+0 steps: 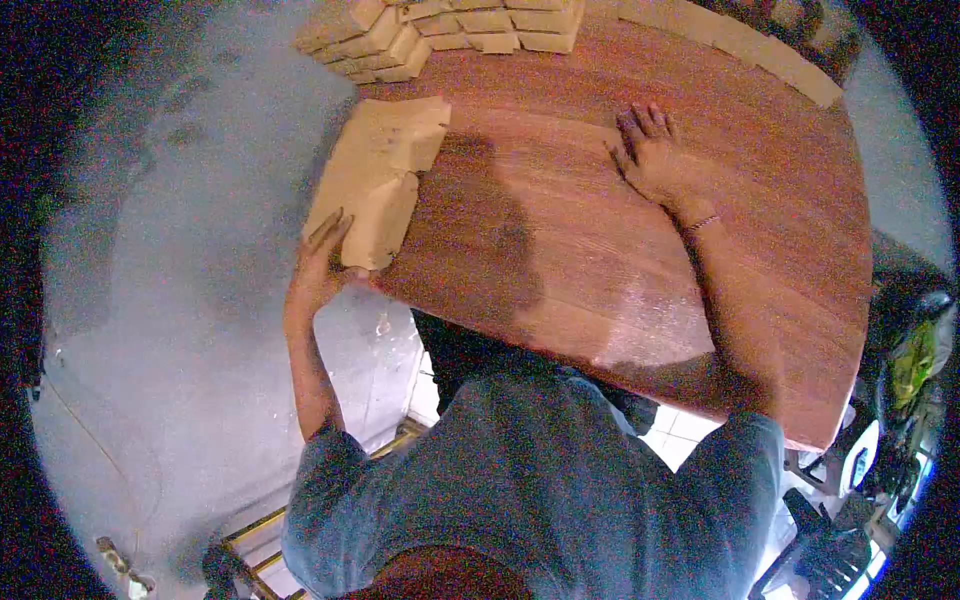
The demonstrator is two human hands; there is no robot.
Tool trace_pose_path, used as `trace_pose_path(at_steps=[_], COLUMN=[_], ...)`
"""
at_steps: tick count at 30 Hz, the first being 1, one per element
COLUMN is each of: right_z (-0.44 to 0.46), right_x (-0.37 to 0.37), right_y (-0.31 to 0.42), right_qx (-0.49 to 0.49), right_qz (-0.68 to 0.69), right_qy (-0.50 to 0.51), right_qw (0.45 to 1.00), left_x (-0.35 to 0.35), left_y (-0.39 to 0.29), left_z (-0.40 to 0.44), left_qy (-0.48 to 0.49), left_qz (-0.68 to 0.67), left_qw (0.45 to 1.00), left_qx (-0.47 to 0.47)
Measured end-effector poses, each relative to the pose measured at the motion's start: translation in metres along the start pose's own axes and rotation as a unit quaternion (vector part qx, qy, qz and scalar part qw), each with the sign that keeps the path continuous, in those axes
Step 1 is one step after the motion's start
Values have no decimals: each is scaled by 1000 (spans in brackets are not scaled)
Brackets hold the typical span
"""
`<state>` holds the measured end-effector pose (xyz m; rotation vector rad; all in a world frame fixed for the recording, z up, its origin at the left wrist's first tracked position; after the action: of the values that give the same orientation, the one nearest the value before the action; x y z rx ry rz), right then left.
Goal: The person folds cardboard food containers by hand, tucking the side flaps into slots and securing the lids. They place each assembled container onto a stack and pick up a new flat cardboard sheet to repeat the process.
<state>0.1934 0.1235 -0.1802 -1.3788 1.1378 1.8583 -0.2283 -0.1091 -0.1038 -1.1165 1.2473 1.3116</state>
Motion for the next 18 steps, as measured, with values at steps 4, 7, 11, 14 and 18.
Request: trace_pose_path(at_steps=[4,7,11,14,18], right_z=[1,1,1,2,0], right_x=[6,3,2,4,3], right_y=[-4,-2,0,-1,-1], right_qx=[-2,-9,2,2,2], right_qz=[-5,10,15,20,25], right_qy=[-7,-27,-6,-7,-17], right_qw=[1000,1000,1000,1000,1000], left_x=[11,19,26,22,18], left_y=[8,19,30,31,25], left_z=[-8,-9,-8,-9,-10], left_qy=[6,4,30,24,10], left_qz=[55,71,58,56,142], left_qw=[998,996,995,995,983], left_qx=[28,50,71,78,113])
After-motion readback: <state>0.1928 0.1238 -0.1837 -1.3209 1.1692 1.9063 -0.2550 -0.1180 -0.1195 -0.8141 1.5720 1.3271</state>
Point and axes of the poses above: each hand's wrist, its own z-axis towards the middle knuckle, its own x-axis out of the palm, y = z × x, the point moved 5 cm from there along z, towards the middle knuckle, and after that the axes turned 15 degrees about z, right-handed, at the moved point
